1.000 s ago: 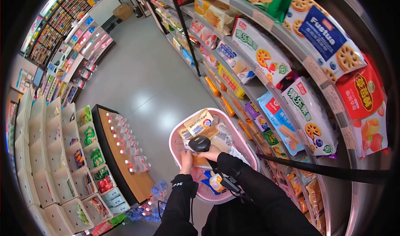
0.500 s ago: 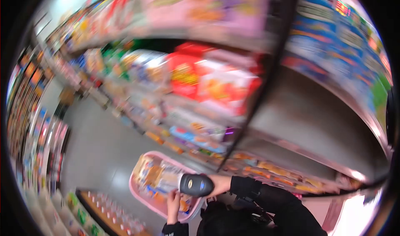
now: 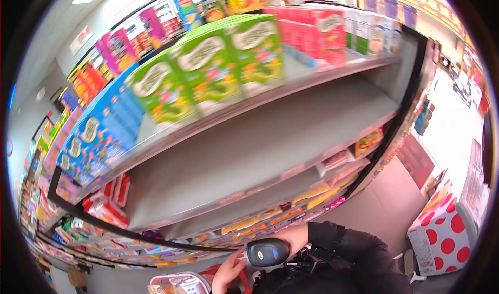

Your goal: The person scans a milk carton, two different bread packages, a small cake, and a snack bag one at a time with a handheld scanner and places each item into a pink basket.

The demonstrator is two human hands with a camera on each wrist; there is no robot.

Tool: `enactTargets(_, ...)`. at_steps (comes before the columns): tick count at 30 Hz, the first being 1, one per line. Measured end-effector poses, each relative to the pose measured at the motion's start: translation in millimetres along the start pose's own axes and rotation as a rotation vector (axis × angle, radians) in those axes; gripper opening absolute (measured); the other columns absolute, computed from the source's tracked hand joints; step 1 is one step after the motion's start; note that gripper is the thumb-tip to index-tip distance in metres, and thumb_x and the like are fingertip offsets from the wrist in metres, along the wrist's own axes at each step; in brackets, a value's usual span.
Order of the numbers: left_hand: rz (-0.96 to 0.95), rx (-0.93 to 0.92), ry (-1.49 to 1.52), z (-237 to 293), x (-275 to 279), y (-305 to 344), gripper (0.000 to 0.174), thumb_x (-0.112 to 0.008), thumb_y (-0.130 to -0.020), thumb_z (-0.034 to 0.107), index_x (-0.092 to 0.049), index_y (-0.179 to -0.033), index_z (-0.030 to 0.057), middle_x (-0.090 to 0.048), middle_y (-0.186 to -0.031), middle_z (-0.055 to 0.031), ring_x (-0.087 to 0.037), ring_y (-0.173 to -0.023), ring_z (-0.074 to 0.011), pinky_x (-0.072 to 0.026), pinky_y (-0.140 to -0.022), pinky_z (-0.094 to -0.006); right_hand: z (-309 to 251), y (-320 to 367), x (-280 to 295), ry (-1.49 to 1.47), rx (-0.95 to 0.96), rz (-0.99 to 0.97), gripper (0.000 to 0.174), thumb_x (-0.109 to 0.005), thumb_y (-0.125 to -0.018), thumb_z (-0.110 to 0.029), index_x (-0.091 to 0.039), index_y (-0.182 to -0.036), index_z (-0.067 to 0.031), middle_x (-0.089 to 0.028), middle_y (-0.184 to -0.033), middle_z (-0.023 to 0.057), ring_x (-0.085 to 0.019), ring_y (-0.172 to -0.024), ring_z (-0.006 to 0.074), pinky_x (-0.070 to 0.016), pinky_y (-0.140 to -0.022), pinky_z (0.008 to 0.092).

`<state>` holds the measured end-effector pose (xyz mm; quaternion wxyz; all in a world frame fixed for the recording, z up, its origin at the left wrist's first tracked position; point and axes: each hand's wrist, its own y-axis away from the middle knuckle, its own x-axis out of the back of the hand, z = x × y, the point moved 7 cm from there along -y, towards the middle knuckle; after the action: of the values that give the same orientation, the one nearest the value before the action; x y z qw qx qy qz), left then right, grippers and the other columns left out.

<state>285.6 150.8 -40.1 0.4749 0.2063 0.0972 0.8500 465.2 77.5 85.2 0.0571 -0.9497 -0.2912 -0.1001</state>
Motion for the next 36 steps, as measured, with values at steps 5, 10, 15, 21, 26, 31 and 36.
enactTargets(5, -0.153, -0.163, -0.053, 99, -57, -59, 0.041, -0.049, -0.082, 0.017, -0.037, -0.118, 0.0007, -0.051, -0.104, -0.0119, -0.052, -0.090, -0.0168, -0.0410, -0.077, -0.0263, 27, 99, 53, 0.147, -0.071, 0.278, 0.054, -0.067, -0.058, -0.014, -0.045, -0.105, -0.0018, -0.056, -0.095, 0.0132, -0.054, -0.085, 0.0189, -0.0428, -0.076, 0.0305)
enactTargets(10, -0.165, -0.237, 0.114, 174, -106, -124, 0.034, -0.044, -0.084, 0.011, -0.039, -0.115, -0.0018, -0.050, -0.105, -0.0089, -0.049, -0.095, -0.0137, -0.0406, -0.079, -0.0256, 27, 198, 124, 0.190, -0.209, 0.905, 0.034, -0.067, -0.063, -0.016, -0.053, -0.092, -0.0022, -0.060, -0.080, 0.0103, -0.057, -0.075, 0.0191, -0.0451, -0.070, 0.0290)
enactTargets(15, 0.084, -0.310, -0.022, 219, -127, -196, 0.033, -0.049, -0.082, 0.013, -0.041, -0.111, 0.0000, -0.050, -0.103, -0.0064, -0.048, -0.091, -0.0122, -0.0391, -0.079, -0.0260, 28, 263, 172, 0.135, -0.041, 1.339, 0.037, -0.066, -0.063, -0.015, -0.051, -0.094, -0.0012, -0.058, -0.084, 0.0099, -0.055, -0.079, 0.0148, -0.0432, -0.072, 0.0273)
enactTargets(21, 0.068, -0.154, 0.430, 173, -129, -287, 0.028, -0.052, -0.080, 0.013, -0.044, -0.106, 0.0059, -0.049, -0.105, -0.0041, -0.048, -0.094, -0.0153, -0.0411, -0.075, -0.0297, 39, 274, 196, 0.141, -0.166, 1.266, 0.025, -0.064, -0.062, -0.008, -0.053, -0.082, -0.0007, -0.059, -0.075, 0.0049, -0.055, -0.072, 0.0099, -0.0441, -0.068, 0.0248)
enactTargets(26, 0.125, -0.302, 0.304, 138, -116, -323, 0.029, -0.053, -0.079, 0.017, -0.046, -0.106, 0.0084, -0.049, -0.104, -0.0057, -0.048, -0.093, -0.0212, -0.0401, -0.077, -0.0333, 60, 263, 207, -0.003, -0.096, 1.112, 0.017, -0.060, -0.065, -0.003, -0.051, -0.078, 0.0010, -0.059, -0.067, 0.0047, -0.056, -0.062, 0.0111, -0.0461, -0.062, 0.0251)
enactTargets(31, 0.325, -0.479, 0.038, 109, -88, -332, 0.031, -0.055, -0.076, 0.019, -0.048, -0.104, 0.0064, -0.051, -0.102, -0.0096, -0.049, -0.091, -0.0267, -0.0380, -0.079, -0.0385, 88, 250, 210, -0.301, -0.222, 0.992, 0.032, -0.064, -0.063, -0.012, -0.051, -0.090, -0.0003, -0.058, -0.071, 0.0048, -0.056, -0.067, 0.0127, -0.0449, -0.064, 0.0265)
enactTargets(36, 0.447, -0.621, -1.102, 156, -98, -285, 0.035, -0.053, -0.075, 0.024, -0.046, -0.107, 0.0111, -0.048, -0.108, -0.0065, -0.045, -0.098, -0.0221, -0.0344, -0.085, -0.0366, 60, 242, 206, -0.262, -0.187, 1.006, 0.035, -0.065, -0.064, -0.009, -0.049, -0.094, 0.0012, -0.059, -0.076, 0.0050, -0.056, -0.072, 0.0143, -0.0450, -0.068, 0.0273)
